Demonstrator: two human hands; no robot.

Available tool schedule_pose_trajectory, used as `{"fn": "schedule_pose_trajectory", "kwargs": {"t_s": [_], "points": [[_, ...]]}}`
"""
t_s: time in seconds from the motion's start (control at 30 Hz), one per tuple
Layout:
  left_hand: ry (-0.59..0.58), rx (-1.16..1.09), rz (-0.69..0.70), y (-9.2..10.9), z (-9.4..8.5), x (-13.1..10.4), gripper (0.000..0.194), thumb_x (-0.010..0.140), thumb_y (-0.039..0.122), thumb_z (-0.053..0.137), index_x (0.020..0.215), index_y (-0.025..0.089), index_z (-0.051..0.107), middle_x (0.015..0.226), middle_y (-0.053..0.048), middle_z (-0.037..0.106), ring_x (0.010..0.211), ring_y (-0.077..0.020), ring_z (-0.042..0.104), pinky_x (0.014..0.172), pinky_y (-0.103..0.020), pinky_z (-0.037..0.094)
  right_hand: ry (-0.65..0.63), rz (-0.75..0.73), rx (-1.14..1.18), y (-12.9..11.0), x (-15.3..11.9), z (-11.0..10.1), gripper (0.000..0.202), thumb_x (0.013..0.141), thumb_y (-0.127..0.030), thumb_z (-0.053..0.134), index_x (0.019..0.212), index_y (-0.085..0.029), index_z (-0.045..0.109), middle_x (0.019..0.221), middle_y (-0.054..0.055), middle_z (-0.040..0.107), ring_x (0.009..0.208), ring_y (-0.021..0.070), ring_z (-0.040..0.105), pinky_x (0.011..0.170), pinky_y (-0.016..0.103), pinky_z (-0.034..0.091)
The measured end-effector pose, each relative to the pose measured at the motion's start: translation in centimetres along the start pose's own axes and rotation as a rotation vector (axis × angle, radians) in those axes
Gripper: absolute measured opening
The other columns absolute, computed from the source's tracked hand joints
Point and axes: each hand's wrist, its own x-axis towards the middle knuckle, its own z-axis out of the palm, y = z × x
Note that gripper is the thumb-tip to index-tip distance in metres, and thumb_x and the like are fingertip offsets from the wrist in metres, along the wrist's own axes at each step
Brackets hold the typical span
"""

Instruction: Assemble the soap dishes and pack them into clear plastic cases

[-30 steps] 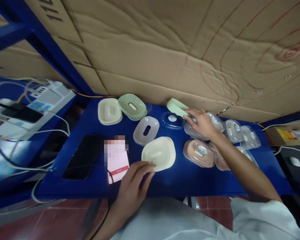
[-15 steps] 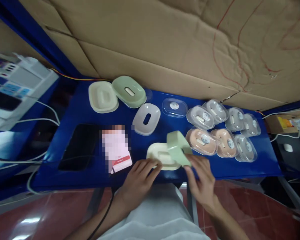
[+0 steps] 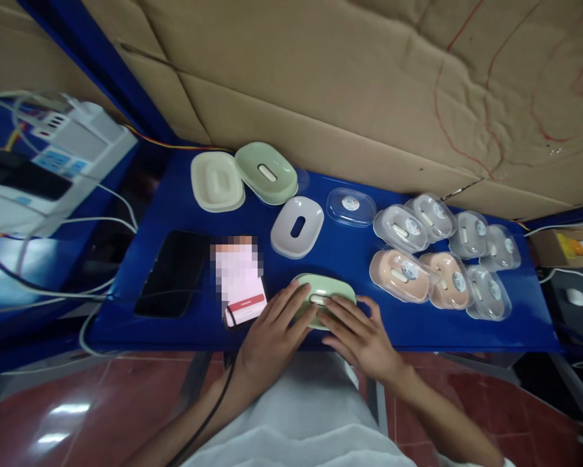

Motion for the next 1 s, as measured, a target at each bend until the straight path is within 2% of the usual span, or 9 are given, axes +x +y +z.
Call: {"fn": "schedule_pose_trajectory", "kwargs": {"t_s": [0.1, 0.17, 0.33, 0.43, 0.53, 0.67, 0.77, 0.87, 1.0], "points": [[-0.011, -0.011, -0.018, 0.2, 0.1, 0.1, 0.031, 0.105, 0.022, 0.06, 0.135, 0.018, 0.069, 0.157, -0.013, 0.06, 0.152, -0.0338, 0.05, 0.118, -0.05, 0.052, 0.019, -0.062, -0.005, 3.1, 3.4, -2.9, 0.062, 0.105, -0.012, 0.052, 0.164, -0.029, 0.044, 0.151, 0.006, 0.067, 0.14, 0.0228, 0.063, 0.117, 0.047, 0.048], [-0.019, -0.006, -0.024, 0.3, 0.2, 0.2, 0.031, 0.105, 0.023, 0.061, 0.135, 0.018, 0.069, 0.158, -0.012, 0.06, 0.152, -0.0344, 0.05, 0.117, -0.051, 0.051, -0.005, -0.063, -0.092, 5.0, 6.7, -4.0, 0.066, 0.102, -0.004, 0.047, 0.164, -0.025, 0.044, 0.161, 0.008, 0.057, 0.151, 0.0245, 0.052, 0.124, 0.048, 0.04], [0.002, 0.03, -0.053, 0.8, 0.4, 0.3, 0.032, 0.105, 0.025, 0.061, 0.136, 0.018, 0.07, 0.156, -0.011, 0.062, 0.15, -0.0356, 0.052, 0.114, -0.051, 0.053, -0.209, -0.137, -0.207, 7.8, 14.1, -4.3, 0.067, 0.098, 0.002, 0.044, 0.16, -0.021, 0.049, 0.169, 0.011, 0.046, 0.158, 0.0286, 0.042, 0.13, 0.054, 0.031], [0.017, 0.028, -0.075, 0.9, 0.5, 0.3, 0.032, 0.105, 0.025, 0.062, 0.136, 0.02, 0.07, 0.154, -0.011, 0.064, 0.151, -0.0345, 0.051, 0.113, -0.05, 0.054, -0.235, 0.034, -0.186, 10.5, 15.7, -4.4, 0.066, 0.102, -0.015, 0.059, 0.165, -0.019, 0.041, 0.173, 0.017, 0.038, 0.161, 0.0361, 0.034, 0.131, 0.06, 0.027], [0.023, 0.011, -0.062, 0.8, 0.7, 0.3, 0.032, 0.105, 0.025, 0.063, 0.136, 0.02, 0.07, 0.152, -0.012, 0.066, 0.152, -0.0344, 0.05, 0.114, -0.05, 0.054, -0.258, 0.204, -0.16, 14.8, 16.1, -4.6, 0.094, 0.09, -0.033, 0.084, 0.167, -0.011, 0.034, 0.172, 0.029, 0.032, 0.159, 0.0478, 0.033, 0.127, 0.069, 0.029], [0.066, -0.047, -0.054, 0.5, 1.0, 0.4, 0.036, 0.105, 0.022, 0.063, 0.14, 0.016, 0.065, 0.15, -0.014, 0.066, 0.151, -0.0358, 0.051, 0.117, -0.053, 0.054, -0.295, 0.262, -0.092, 18.2, 15.9, -5.6, 0.094, 0.087, -0.04, 0.087, 0.163, -0.012, 0.04, 0.163, 0.024, 0.051, 0.149, 0.0403, 0.053, 0.121, 0.061, 0.045], [0.116, -0.139, -0.127, 0.5, 1.2, 0.3, 0.044, 0.104, 0.018, 0.062, 0.148, 0.017, 0.056, 0.156, -0.019, 0.057, 0.151, -0.0334, 0.051, 0.12, -0.052, 0.052, -0.211, 0.254, -0.065, 16.4, 14.2, -7.2, 0.084, 0.097, -0.049, 0.075, 0.166, -0.022, 0.036, 0.164, 0.015, 0.051, 0.147, 0.0346, 0.055, 0.122, 0.057, 0.046], [0.147, -0.202, -0.237, 0.8, 1.2, 0.1, 0.056, 0.103, 0.018, 0.065, 0.156, 0.02, 0.046, 0.164, -0.022, 0.045, 0.152, -0.0336, 0.05, 0.118, -0.05, 0.054, -0.148, 0.189, -0.046, 11.8, 10.7, -8.3, 0.084, 0.099, -0.054, 0.069, 0.169, -0.03, 0.03, 0.168, 0.014, 0.046, 0.151, 0.0363, 0.05, 0.123, 0.061, 0.045], [0.152, -0.247, -0.289, 1.1, 1.2, 0.1, 0.073, 0.1, 0.017, 0.068, 0.164, 0.021, 0.033, 0.166, -0.024, 0.042, 0.152, -0.035, 0.051, 0.117, -0.05, 0.055, -0.246, 0.068, -0.031, 5.9, 5.8, -6.8, 0.086, 0.098, -0.055, 0.071, 0.169, -0.028, 0.032, 0.167, 0.017, 0.046, 0.149, 0.04, 0.052, 0.118, 0.063, 0.05]]}}
